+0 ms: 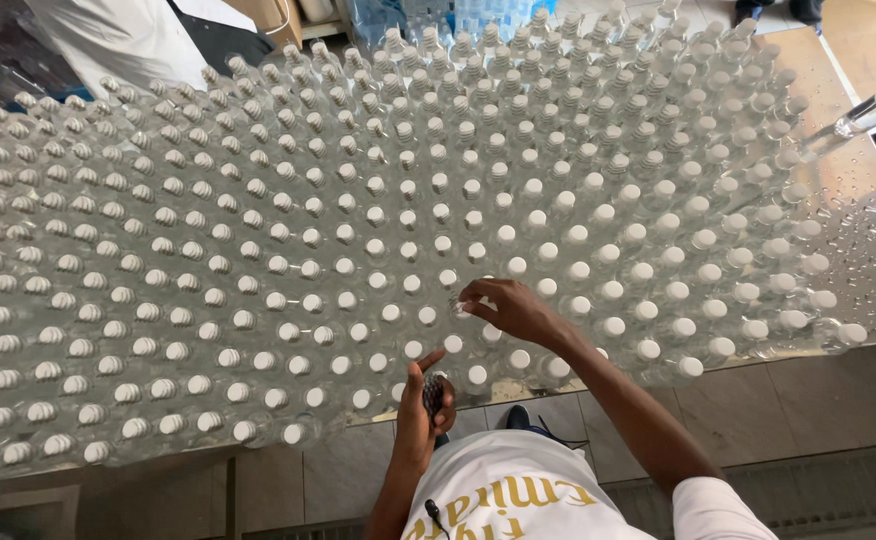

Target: The person repeatedly picks up white bottle caps and screws them onto the tops of clear plastic bottles arranged in rows on a metal table. The person works methodically across the table, handling one bottle at a time.

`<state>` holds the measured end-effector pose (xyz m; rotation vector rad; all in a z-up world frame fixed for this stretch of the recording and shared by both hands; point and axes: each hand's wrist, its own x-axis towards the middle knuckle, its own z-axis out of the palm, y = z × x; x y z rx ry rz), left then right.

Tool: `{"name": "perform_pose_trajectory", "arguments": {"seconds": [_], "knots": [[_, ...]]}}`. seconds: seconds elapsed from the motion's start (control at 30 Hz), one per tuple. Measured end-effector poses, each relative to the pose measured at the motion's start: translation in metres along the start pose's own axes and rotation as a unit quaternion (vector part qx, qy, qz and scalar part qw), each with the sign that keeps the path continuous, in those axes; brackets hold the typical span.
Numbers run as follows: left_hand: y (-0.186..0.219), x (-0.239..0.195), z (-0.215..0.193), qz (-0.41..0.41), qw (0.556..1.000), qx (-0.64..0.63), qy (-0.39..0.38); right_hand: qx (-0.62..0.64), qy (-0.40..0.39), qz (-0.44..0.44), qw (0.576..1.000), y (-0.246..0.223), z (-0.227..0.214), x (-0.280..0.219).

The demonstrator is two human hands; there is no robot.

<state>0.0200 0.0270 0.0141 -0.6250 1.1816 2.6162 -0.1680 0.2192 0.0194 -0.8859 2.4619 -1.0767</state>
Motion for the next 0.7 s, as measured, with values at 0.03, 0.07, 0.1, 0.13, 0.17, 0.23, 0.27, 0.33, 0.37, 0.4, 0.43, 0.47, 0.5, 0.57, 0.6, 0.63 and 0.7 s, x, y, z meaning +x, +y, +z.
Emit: {"name": "perform_pose_trajectory", "arguments": {"seconds": [0.03,0.07,0.1,0.13,0.17,0.23,0.27,0.33,0.37,0.4,0.43,0.47,0.5,0.57,0.6,0.63,0.7], "knots": [[-0.002,0.000,0.001,-0.001,1.000,0.000,0.000,0.001,0.000,0.001,1.000,-0.002,0.000,0.001],[-0.003,0.001,0.002,-0.003,1.000,0.001,-0.001,-0.002,-0.004,0.011,1.000,-0.003,0.000,0.003],[-0.003,0.002,0.003,-0.005,1.000,0.002,-0.002,-0.005,-0.008,0.021,1.000,-0.005,-0.001,0.005],[-0.003,0.001,0.006,-0.005,1.000,0.004,-0.002,-0.004,-0.007,0.022,1.000,-0.004,0.001,0.003],[-0.003,0.000,0.008,-0.007,1.000,0.007,-0.004,0.004,-0.015,0.015,1.000,-0.003,0.003,0.001],[-0.001,0.002,0.012,-0.006,1.000,0.010,-0.008,0.009,-0.020,0.006,1.000,0.002,0.002,0.002],[-0.001,0.001,0.013,-0.012,1.000,0.010,-0.009,0.024,-0.019,0.012,0.999,0.006,0.002,0.002],[-0.004,0.001,0.012,-0.020,1.000,0.010,-0.008,0.040,-0.018,0.019,0.999,0.009,0.002,0.002],[-0.007,0.002,0.010,-0.016,1.000,0.007,-0.016,0.028,-0.026,0.017,0.999,0.009,0.003,0.001],[-0.008,0.005,0.009,-0.011,1.000,0.005,-0.024,0.016,-0.032,0.014,0.999,0.009,0.002,0.003],[-0.009,0.007,0.008,-0.011,1.000,0.006,-0.026,0.016,-0.031,0.014,0.999,0.002,-0.001,0.003],[-0.010,0.007,0.007,-0.011,1.000,0.002,-0.026,-0.014,-0.053,0.033,0.998,-0.004,-0.002,0.003],[-0.012,0.007,0.006,-0.010,1.000,-0.002,-0.026,-0.045,-0.075,0.051,0.995,-0.011,-0.004,0.003],[-0.009,0.006,0.007,-0.011,1.000,0.002,-0.023,-0.062,-0.055,0.013,0.996,0.002,0.006,0.007],[-0.008,0.004,0.008,-0.013,1.000,0.005,-0.019,-0.078,-0.038,-0.025,0.996,0.009,0.012,0.007],[-0.008,0.004,0.009,-0.012,1.000,0.004,-0.019,-0.078,-0.039,-0.025,0.996,0.007,0.010,0.008],[-0.006,0.003,0.010,-0.008,1.000,0.003,-0.025,-0.052,-0.054,-0.036,0.997,0.005,0.007,0.009]]}}
